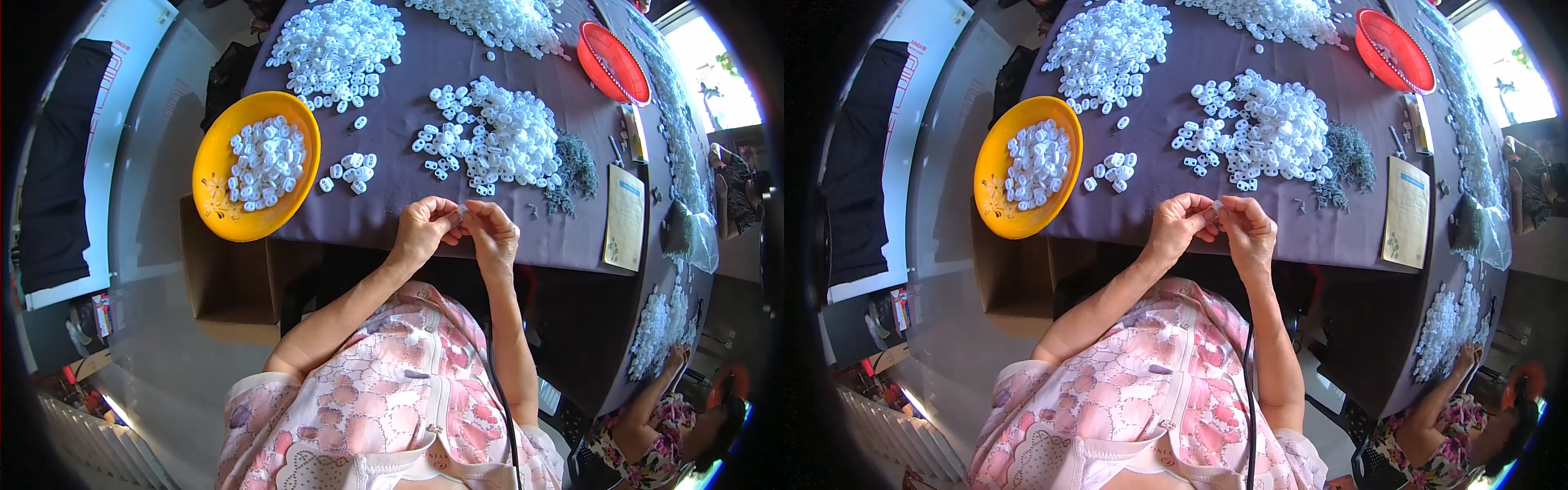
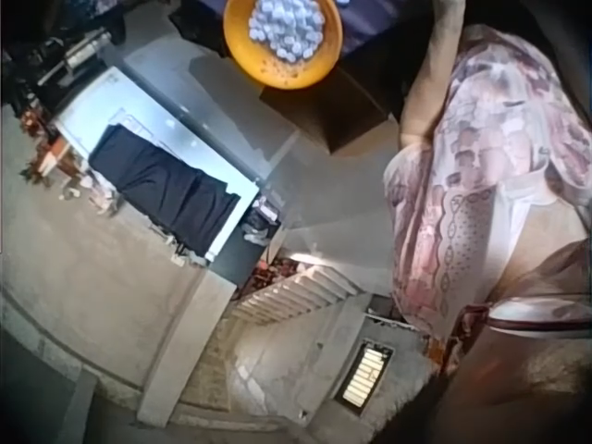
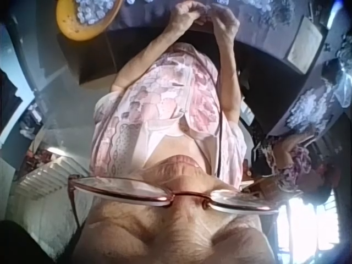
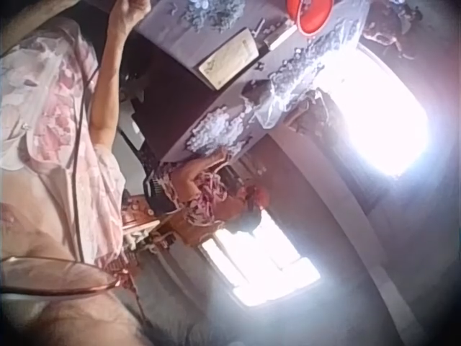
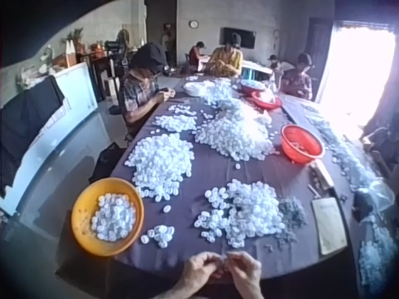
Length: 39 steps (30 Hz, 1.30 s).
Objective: The person assembles small plastic components by hand, picking up pieces from piles on the table, fitting them together, and placing the assembled items onto the table.
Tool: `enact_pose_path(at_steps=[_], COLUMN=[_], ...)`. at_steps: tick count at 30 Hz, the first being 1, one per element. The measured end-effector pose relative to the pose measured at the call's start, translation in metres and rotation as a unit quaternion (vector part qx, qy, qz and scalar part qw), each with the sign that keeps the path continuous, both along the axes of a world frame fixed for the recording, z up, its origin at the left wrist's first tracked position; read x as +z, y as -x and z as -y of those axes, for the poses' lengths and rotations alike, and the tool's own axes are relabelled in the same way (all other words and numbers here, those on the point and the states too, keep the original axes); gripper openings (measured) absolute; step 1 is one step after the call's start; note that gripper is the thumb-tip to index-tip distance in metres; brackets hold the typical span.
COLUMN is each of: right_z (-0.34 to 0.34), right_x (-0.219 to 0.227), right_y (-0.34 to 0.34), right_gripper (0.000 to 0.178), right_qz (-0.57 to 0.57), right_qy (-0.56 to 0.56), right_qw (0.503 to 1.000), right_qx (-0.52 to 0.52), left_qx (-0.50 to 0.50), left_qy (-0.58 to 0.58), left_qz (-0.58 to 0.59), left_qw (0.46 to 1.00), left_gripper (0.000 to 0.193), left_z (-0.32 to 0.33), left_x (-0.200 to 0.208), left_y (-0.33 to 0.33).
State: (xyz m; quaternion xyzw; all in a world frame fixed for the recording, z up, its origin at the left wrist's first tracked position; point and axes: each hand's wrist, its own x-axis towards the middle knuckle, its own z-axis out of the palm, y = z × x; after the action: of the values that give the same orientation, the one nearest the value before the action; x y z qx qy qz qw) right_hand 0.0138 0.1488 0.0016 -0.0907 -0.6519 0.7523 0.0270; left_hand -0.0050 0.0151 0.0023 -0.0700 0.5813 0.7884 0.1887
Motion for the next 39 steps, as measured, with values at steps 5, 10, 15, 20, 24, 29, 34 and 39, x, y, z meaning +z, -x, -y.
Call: enact_pose_path(at_steps=[5,10,15,20,24,29,34,39], right_z=[0.003,0.002,0.002,-0.003,-0.007,-0.013,-0.011,-0.014], right_x=[-0.007,0.000,-0.001,0.010,0.016,0.009,0.018,0.013], right_y=[0.001,0.002,0.003,0.000,0.001,0.001,0.005,0.002], right_gripper=[0.017,0.018,0.019,0.019,0.018,0.016,0.015,0.015], right_qz=[-0.047,-0.021,-0.049,-0.012,-0.034,-0.039,-0.159,-0.188], right_qy=[-0.048,0.010,-0.016,-0.067,-0.090,-0.137,-0.351,-0.409], right_qw=[0.998,0.999,0.998,0.996,0.994,0.988,0.920,0.889], right_qx=[0.010,0.026,0.020,0.056,0.058,0.055,0.063,0.086], left_qx=[0.025,0.050,0.061,0.043,0.044,0.031,0.052,0.036], left_qy=[-0.011,-0.040,-0.030,0.006,0.084,0.070,0.187,0.264], left_qz=[0.016,0.014,-0.005,-0.045,-0.085,-0.088,-0.266,-0.335], left_qw=[0.999,0.998,0.998,0.998,0.992,0.993,0.944,0.904], left_gripper=[0.013,0.013,0.013,0.014,0.012,0.014,0.014,0.012], left_z=[-0.001,-0.001,-0.005,-0.006,-0.008,-0.008,-0.011,-0.011], left_x=[0.004,0.008,0.009,0.007,0.008,0.006,0.008,-0.003], left_y=[-0.001,-0.002,-0.003,-0.005,0.000,-0.002,0.000,-0.001])
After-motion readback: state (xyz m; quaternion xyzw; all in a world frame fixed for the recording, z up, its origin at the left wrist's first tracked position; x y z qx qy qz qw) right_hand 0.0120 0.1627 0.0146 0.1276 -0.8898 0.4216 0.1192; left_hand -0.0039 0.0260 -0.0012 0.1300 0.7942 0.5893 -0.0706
